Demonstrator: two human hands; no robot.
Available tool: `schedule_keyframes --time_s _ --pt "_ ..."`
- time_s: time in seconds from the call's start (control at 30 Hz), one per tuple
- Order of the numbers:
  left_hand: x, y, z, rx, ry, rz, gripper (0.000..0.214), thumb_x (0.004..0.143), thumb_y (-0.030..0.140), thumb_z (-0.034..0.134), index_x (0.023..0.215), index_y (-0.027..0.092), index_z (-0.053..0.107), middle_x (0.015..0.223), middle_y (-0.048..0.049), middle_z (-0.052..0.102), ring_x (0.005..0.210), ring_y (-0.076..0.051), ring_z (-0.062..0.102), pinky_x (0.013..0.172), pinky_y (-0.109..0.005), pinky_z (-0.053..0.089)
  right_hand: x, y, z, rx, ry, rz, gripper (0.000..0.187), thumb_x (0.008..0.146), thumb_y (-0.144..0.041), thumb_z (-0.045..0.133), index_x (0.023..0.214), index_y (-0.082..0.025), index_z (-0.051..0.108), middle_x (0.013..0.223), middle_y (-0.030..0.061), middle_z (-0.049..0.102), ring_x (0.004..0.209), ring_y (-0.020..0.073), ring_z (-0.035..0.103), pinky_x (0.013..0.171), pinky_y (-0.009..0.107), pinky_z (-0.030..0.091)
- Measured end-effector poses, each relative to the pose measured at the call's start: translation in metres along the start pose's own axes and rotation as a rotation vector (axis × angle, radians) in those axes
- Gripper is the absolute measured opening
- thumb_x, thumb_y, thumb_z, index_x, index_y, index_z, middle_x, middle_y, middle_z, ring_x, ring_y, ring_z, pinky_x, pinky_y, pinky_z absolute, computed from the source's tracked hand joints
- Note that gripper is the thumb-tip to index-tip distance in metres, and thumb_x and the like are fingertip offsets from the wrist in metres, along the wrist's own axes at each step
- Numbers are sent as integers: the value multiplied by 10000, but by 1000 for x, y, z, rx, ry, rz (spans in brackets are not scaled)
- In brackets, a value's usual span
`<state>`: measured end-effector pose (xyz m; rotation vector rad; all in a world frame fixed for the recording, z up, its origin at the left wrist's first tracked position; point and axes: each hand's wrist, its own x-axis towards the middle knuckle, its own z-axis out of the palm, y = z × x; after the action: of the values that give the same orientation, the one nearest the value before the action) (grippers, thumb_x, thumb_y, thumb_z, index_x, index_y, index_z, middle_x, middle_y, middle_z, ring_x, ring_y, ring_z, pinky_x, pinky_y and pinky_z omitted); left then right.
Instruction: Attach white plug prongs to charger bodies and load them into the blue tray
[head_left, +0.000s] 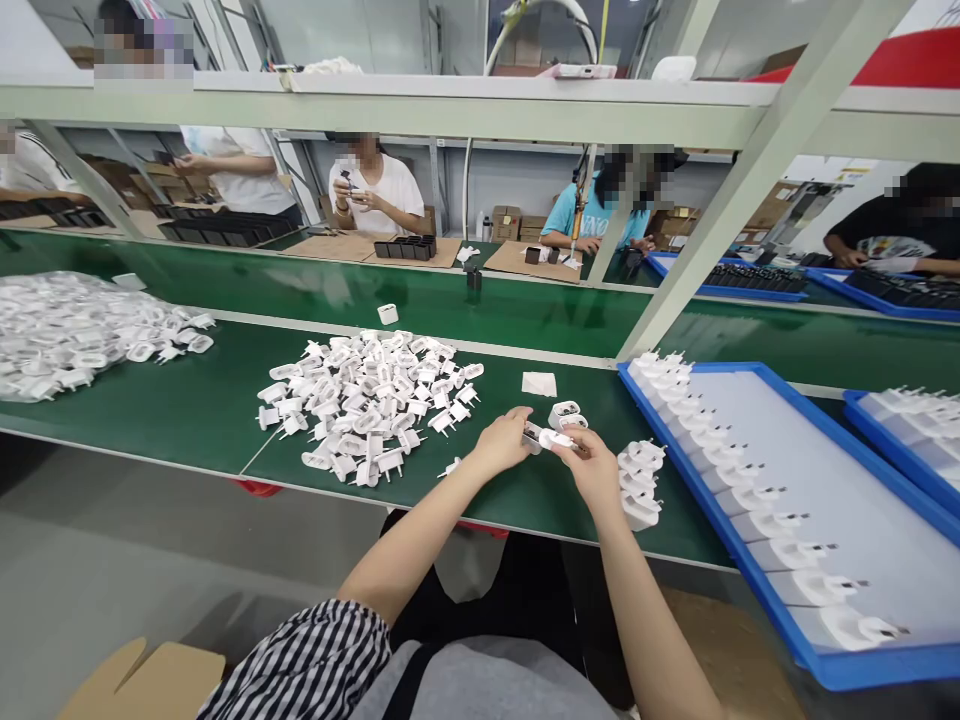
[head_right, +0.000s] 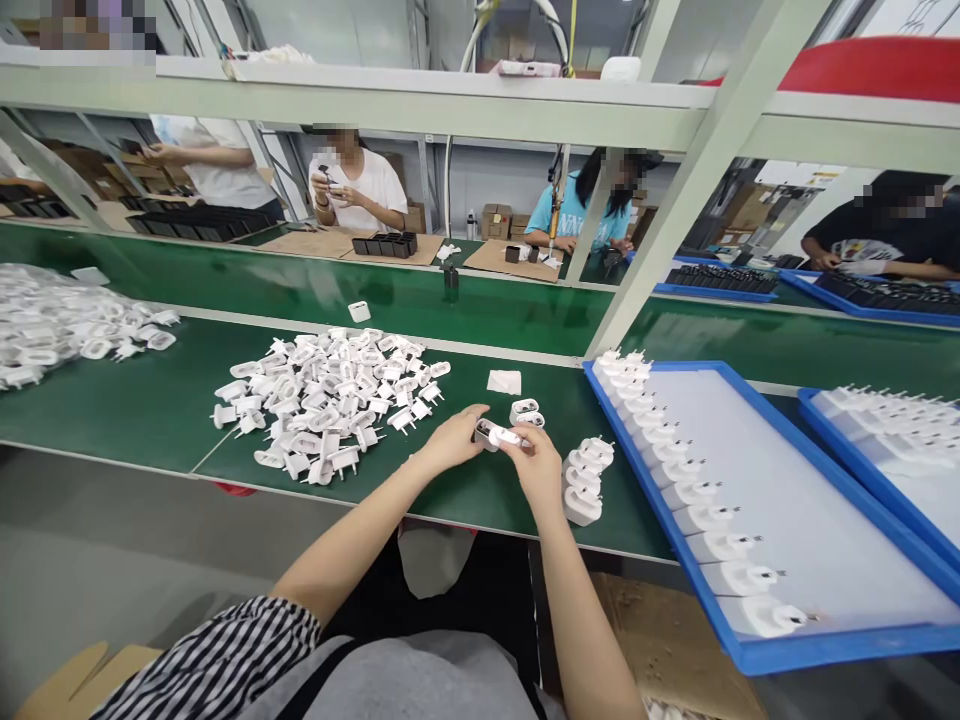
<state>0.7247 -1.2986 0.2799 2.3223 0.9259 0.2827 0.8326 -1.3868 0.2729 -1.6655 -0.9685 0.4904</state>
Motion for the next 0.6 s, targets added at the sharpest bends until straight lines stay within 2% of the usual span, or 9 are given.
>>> schedule_keyframes --time_s 0.1,0.23,0.3,0.4,0.47,0.6 --pt "5 -12 -4 -58 -120 48 359 647 245 510 1000 180 484 937 -25 561 748 -153 536 672 -244 402 1 9 11 8 18 10 192 619 -327 527 760 -198 542 902 42 582 823 188 534 759 347 403" --pt "-9 -23 1 -138 -87 28 339 614 299 551 928 176 523 681 9 586 595 -141 533 554 -221 396 -2 13 22 -18 -123 -24 142 640 -287 514 753 -202 530 959 37 578 840 174 535 772 327 387" --pt "-18 -26 5 -174 -54 -1 391 599 299 566 966 180 503 676 16 589 582 -132 535 553 -213 399 -3 12 25 -62 -208 -51 115 651 -258 506 751 -205 527 939 25 585 821 166 539 742 306 395" --pt "-31 -27 11 -202 -13 -33 443 605 295 557 1026 203 455 823 14 598 658 -122 556 615 -202 410 -9 5 26 -177 -323 -106 106 677 -219 486 775 -210 523 847 -3 599 732 146 550 666 266 402" --pt "-38 -26 12 -138 -1 -54 412 631 320 523 1025 219 455 863 16 598 716 -131 562 646 -203 410 -16 0 25 -288 -340 -144 87 697 -222 476 774 -209 513 765 -16 591 675 139 542 601 241 390" --pt "-37 -20 6 151 3 -150 405 666 415 436 1032 242 457 721 31 622 741 -169 566 576 -204 406 -19 -4 24 -379 -332 -227 64 690 -189 500 745 -216 482 784 -42 556 741 123 517 529 181 340"
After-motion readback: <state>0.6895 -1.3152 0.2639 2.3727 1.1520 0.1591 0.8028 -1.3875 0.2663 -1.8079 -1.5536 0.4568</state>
